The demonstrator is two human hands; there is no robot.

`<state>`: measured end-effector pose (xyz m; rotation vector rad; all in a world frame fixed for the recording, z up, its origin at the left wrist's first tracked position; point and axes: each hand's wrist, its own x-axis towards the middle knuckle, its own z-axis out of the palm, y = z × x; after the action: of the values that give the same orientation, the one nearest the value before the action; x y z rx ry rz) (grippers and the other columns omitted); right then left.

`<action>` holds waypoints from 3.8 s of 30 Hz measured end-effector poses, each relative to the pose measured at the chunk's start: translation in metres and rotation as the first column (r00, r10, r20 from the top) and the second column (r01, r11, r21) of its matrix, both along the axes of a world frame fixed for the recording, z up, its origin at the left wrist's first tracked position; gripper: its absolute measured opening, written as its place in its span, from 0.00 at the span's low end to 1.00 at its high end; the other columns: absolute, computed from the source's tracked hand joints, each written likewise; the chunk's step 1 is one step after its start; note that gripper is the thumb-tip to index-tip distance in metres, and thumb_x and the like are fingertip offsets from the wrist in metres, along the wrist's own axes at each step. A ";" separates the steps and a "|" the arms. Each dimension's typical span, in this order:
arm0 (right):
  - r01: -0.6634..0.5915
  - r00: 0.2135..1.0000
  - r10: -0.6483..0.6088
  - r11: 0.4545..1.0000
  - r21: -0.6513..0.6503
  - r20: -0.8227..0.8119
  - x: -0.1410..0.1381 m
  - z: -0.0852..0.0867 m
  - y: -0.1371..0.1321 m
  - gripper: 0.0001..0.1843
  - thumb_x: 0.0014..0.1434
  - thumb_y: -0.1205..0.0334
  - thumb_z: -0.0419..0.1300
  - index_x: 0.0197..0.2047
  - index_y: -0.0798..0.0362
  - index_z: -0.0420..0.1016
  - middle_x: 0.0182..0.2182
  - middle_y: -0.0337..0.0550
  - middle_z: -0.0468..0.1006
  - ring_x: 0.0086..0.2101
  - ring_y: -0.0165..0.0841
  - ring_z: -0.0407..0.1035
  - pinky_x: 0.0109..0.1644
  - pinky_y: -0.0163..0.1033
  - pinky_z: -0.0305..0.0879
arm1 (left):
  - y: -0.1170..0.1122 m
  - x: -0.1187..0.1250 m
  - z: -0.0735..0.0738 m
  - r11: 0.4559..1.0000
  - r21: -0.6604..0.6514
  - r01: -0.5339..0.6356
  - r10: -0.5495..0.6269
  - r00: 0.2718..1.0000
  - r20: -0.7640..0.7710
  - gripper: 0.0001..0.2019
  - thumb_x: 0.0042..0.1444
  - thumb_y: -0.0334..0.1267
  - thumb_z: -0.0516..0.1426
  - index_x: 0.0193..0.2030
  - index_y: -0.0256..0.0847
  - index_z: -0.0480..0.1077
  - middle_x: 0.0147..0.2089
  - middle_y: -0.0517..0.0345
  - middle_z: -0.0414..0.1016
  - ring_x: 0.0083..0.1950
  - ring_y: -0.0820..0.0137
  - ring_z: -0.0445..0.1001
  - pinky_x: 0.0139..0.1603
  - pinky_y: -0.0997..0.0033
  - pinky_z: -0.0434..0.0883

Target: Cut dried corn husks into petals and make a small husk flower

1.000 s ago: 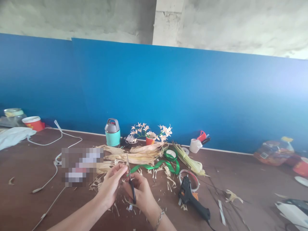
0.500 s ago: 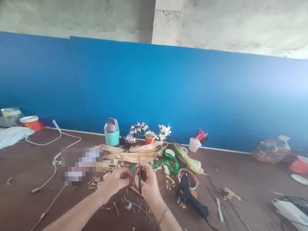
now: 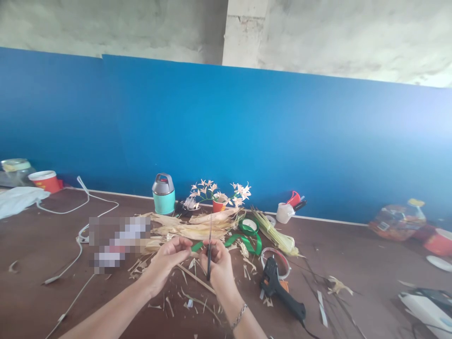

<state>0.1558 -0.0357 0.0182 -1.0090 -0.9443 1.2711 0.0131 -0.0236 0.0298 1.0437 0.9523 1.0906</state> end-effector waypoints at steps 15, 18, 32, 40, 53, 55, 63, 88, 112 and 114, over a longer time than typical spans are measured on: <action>-0.124 0.954 0.076 0.981 -0.151 -0.291 -0.001 0.002 -0.005 0.15 0.39 0.66 0.69 0.32 0.55 0.71 0.22 0.35 0.70 0.23 0.26 0.62 0.23 0.28 0.53 | -0.005 0.003 -0.004 0.973 0.069 0.221 -0.225 0.972 0.061 0.12 0.47 0.36 0.61 0.41 0.39 0.72 0.33 0.56 0.76 0.38 0.68 0.71 0.43 0.69 0.63; -0.256 0.907 0.164 0.947 -0.196 -0.389 0.002 0.002 -0.006 0.14 0.39 0.67 0.68 0.32 0.56 0.72 0.22 0.36 0.70 0.22 0.25 0.62 0.22 0.27 0.53 | -0.005 0.002 -0.004 0.969 0.044 0.245 -0.248 0.963 0.102 0.08 0.46 0.37 0.62 0.35 0.38 0.73 0.29 0.58 0.75 0.34 0.69 0.71 0.39 0.71 0.63; -0.058 0.989 0.061 0.998 0.031 -0.136 -0.005 0.008 -0.006 0.20 0.33 0.65 0.72 0.32 0.52 0.70 0.26 0.36 0.73 0.28 0.29 0.65 0.32 0.32 0.61 | -0.003 0.007 -0.006 0.997 -0.066 0.035 -0.026 0.992 0.122 0.10 0.40 0.40 0.66 0.22 0.37 0.70 0.24 0.60 0.73 0.25 0.76 0.63 0.29 0.76 0.58; -0.094 0.993 0.094 0.996 0.002 -0.077 -0.002 0.003 -0.007 0.19 0.38 0.60 0.70 0.33 0.52 0.69 0.24 0.34 0.71 0.24 0.27 0.62 0.28 0.30 0.59 | -0.003 0.004 -0.006 0.999 -0.031 0.019 -0.014 0.985 0.171 0.07 0.44 0.36 0.63 0.23 0.37 0.70 0.25 0.61 0.71 0.28 0.75 0.66 0.33 0.75 0.61; -0.383 0.922 0.382 0.924 0.004 0.062 -0.011 -0.006 -0.008 0.16 0.40 0.61 0.68 0.31 0.54 0.68 0.15 0.29 0.65 0.16 0.23 0.57 0.20 0.28 0.52 | -0.001 0.001 -0.002 0.999 -0.040 0.004 0.012 0.927 0.375 0.06 0.46 0.33 0.60 0.23 0.37 0.68 0.24 0.63 0.67 0.26 0.76 0.65 0.31 0.75 0.62; -0.390 0.919 0.388 0.921 0.005 0.062 -0.010 -0.008 -0.008 0.16 0.40 0.60 0.69 0.31 0.53 0.68 0.16 0.29 0.66 0.15 0.22 0.57 0.19 0.28 0.53 | -0.001 0.001 -0.003 0.999 -0.039 -0.010 0.024 0.927 0.375 0.05 0.46 0.33 0.60 0.23 0.38 0.68 0.24 0.63 0.67 0.26 0.76 0.64 0.31 0.75 0.62; -0.329 0.942 0.331 0.943 -0.051 0.044 -0.011 -0.006 -0.008 0.18 0.38 0.59 0.70 0.29 0.53 0.66 0.17 0.28 0.65 0.15 0.21 0.55 0.18 0.28 0.52 | -0.003 0.000 0.001 0.999 -0.021 -0.042 0.047 0.951 0.306 0.07 0.45 0.35 0.61 0.23 0.38 0.68 0.23 0.63 0.67 0.26 0.76 0.64 0.31 0.76 0.62; -0.312 0.947 0.313 0.950 -0.027 0.070 -0.012 -0.001 -0.010 0.18 0.37 0.57 0.70 0.27 0.53 0.66 0.15 0.28 0.63 0.15 0.20 0.51 0.17 0.27 0.47 | -0.004 0.002 0.002 1.000 -0.006 -0.014 0.015 0.937 0.348 0.07 0.45 0.34 0.61 0.23 0.38 0.67 0.23 0.63 0.68 0.25 0.76 0.64 0.29 0.76 0.62; -0.314 0.945 0.319 0.946 -0.079 0.069 -0.012 -0.002 -0.009 0.20 0.35 0.59 0.72 0.27 0.55 0.66 0.12 0.27 0.63 0.12 0.17 0.48 0.13 0.25 0.44 | 0.003 -0.004 -0.006 1.000 0.018 0.010 -0.016 0.943 0.333 0.06 0.47 0.34 0.61 0.24 0.38 0.67 0.24 0.62 0.68 0.27 0.76 0.64 0.30 0.76 0.64; -0.313 0.944 0.320 0.945 -0.089 0.076 -0.011 -0.002 -0.010 0.20 0.35 0.58 0.72 0.27 0.55 0.66 0.12 0.27 0.63 0.12 0.17 0.48 0.12 0.25 0.44 | 0.004 -0.005 -0.006 1.000 0.019 0.021 -0.026 0.944 0.328 0.06 0.47 0.34 0.61 0.24 0.38 0.68 0.25 0.62 0.68 0.27 0.76 0.64 0.30 0.75 0.64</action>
<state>0.1446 -0.0452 0.0162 -1.0070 -1.1702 1.5486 0.0078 -0.0196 0.0243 0.8482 0.6620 1.2083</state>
